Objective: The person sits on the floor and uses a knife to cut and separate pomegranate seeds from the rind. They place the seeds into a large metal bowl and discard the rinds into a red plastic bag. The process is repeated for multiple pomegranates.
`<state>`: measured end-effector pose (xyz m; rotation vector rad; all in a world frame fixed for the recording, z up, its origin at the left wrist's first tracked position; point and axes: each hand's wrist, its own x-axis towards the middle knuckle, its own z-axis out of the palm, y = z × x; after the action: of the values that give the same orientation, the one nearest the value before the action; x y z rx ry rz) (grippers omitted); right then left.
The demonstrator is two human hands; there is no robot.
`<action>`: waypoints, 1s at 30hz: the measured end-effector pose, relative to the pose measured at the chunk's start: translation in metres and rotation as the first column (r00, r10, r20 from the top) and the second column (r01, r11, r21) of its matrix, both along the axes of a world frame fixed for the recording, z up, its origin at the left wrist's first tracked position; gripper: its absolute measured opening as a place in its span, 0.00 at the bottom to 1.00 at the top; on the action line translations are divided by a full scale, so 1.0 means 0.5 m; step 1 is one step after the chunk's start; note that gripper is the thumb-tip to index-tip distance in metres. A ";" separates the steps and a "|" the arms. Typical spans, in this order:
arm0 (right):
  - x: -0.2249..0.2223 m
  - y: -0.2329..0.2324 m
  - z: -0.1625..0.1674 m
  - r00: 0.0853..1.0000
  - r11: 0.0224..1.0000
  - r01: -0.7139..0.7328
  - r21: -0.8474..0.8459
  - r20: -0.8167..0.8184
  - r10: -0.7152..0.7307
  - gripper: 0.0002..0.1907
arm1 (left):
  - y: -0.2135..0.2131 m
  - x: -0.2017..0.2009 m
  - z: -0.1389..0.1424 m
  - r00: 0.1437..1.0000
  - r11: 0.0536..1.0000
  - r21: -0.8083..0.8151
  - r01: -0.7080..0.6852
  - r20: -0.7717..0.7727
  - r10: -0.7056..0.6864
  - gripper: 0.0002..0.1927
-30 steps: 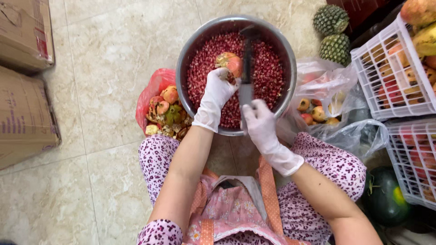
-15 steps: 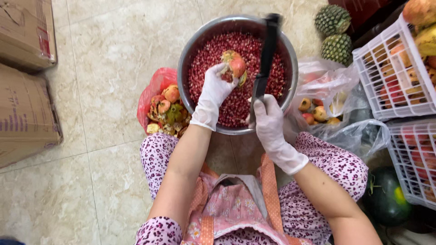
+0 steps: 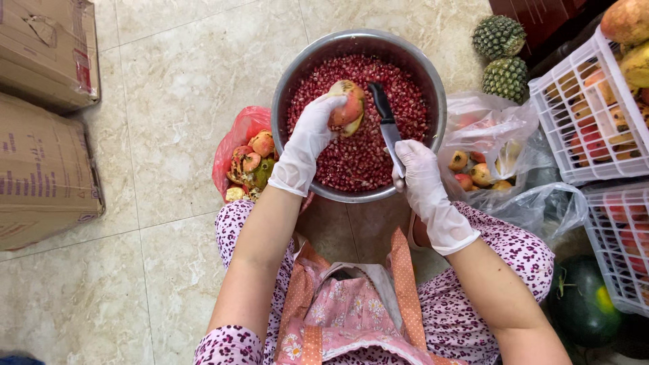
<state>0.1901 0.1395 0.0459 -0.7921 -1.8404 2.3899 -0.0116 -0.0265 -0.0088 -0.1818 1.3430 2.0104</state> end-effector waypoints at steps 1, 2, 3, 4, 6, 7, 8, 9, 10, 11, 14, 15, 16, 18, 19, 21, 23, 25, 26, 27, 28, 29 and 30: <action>0.004 -0.006 0.009 0.998 0.996 0.025 0.081 -0.059 -0.020 0.13 | 0.000 0.004 0.016 0.996 0.998 0.067 0.020 0.084 -0.026 0.21; 0.008 -0.015 0.019 0.992 0.985 0.055 0.162 -0.120 -0.036 0.14 | 0.001 0.009 0.031 0.985 0.990 0.137 0.035 0.165 -0.057 0.23; 0.011 -0.022 0.029 0.982 0.967 0.091 0.240 -0.183 -0.047 0.14 | 0.002 0.015 0.042 0.984 0.983 0.185 -0.008 0.176 -0.025 0.23; 0.013 -0.034 0.037 0.987 0.974 0.071 0.216 -0.154 -0.038 0.13 | 0.003 0.022 0.050 0.982 0.971 0.233 -0.050 0.188 0.005 0.24; 0.015 -0.054 0.050 0.995 0.985 0.036 0.170 -0.096 -0.020 0.12 | 0.003 0.035 0.053 0.967 0.916 0.388 -0.105 0.256 0.002 0.26; 0.014 -0.060 0.054 0.997 0.990 -0.001 0.142 -0.072 0.011 0.12 | 0.002 0.041 0.048 0.952 0.864 0.488 -0.122 0.303 -0.037 0.28; 0.012 -0.065 0.055 0.998 0.993 -0.040 0.114 -0.050 0.046 0.12 | 0.000 0.044 0.040 0.935 0.800 0.581 -0.148 0.345 -0.078 0.30; 0.011 -0.068 0.053 0.996 0.993 -0.080 0.081 -0.027 0.083 0.11 | -0.003 0.046 0.028 0.948 0.849 0.505 -0.157 0.317 -0.013 0.28; 0.011 -0.069 0.049 0.994 0.988 -0.030 0.149 -0.100 0.045 0.11 | -0.009 0.048 0.014 0.957 0.890 0.423 -0.171 0.285 0.049 0.27; 0.016 -0.066 0.043 0.984 0.976 0.026 0.214 -0.176 0.012 0.11 | -0.013 0.047 0.000 0.964 0.921 0.340 -0.188 0.245 0.106 0.26; 0.013 -0.061 0.009 0.990 0.954 0.025 0.300 -0.137 0.017 0.11 | -0.027 0.037 -0.040 0.988 0.970 0.221 -0.104 0.133 0.076 0.32; 0.008 -0.061 -0.005 0.995 0.950 0.003 0.312 -0.093 0.028 0.11 | -0.029 0.034 -0.050 0.995 0.997 0.031 -0.073 0.068 0.071 0.36; 0.003 -0.059 -0.017 0.997 0.965 -0.016 0.261 -0.063 0.034 0.11 | -0.031 0.030 -0.055 0.999 0.986 -0.158 -0.050 -0.008 0.049 0.40; -0.003 -0.044 -0.035 0.998 0.987 -0.059 0.148 0.008 0.058 0.11 | -0.039 0.026 -0.057 0.945 0.886 -0.459 -0.069 -0.316 -0.090 0.46; -0.005 -0.031 -0.039 0.999 0.990 -0.050 0.134 -0.014 0.052 0.12 | -0.041 0.026 -0.053 0.833 0.824 -0.552 -0.128 -0.511 -0.213 0.48; -0.010 -0.004 -0.042 0.998 0.994 -0.032 0.104 -0.058 0.038 0.13 | -0.042 0.030 -0.037 0.592 0.652 -0.712 -0.263 -0.652 -0.473 0.50; -0.012 0.009 -0.038 0.997 0.998 -0.023 0.054 -0.077 0.027 0.12 | -0.033 0.033 -0.012 0.415 0.417 -0.814 -0.404 -0.570 -0.709 0.52; -0.012 0.011 -0.026 0.996 0.998 -0.040 0.043 -0.076 0.043 0.13 | -0.013 0.035 0.015 0.365 0.307 -0.868 -0.391 -0.452 -0.814 0.51; -0.010 0.008 -0.018 0.996 0.997 -0.062 0.052 -0.064 0.065 0.13 | -0.001 0.034 0.027 0.338 0.249 -0.888 -0.386 -0.387 -0.858 0.51; -0.006 0.004 -0.008 0.995 0.995 -0.084 0.061 -0.051 0.087 0.13 | 0.005 0.034 0.039 0.334 0.247 -0.892 -0.378 -0.380 -0.862 0.50; -0.001 -0.001 0.004 0.994 0.987 -0.064 0.149 -0.076 0.076 0.13 | 0.013 0.031 0.048 0.331 0.246 -0.896 -0.371 -0.374 -0.866 0.49; 0.006 -0.005 0.017 0.992 0.971 -0.041 0.235 -0.104 0.067 0.13 | 0.019 0.025 0.056 0.325 0.244 -0.899 -0.364 -0.368 -0.871 0.49; 0.011 -0.010 0.029 0.990 0.949 -0.015 0.316 -0.131 0.060 0.13 | 0.024 0.021 0.061 0.351 0.261 -0.902 -0.343 -0.381 -0.856 0.48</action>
<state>0.1956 0.1345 0.0605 -0.5493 -2.1166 2.0317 -0.0011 -0.0145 0.0218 0.8476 2.8694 0.3857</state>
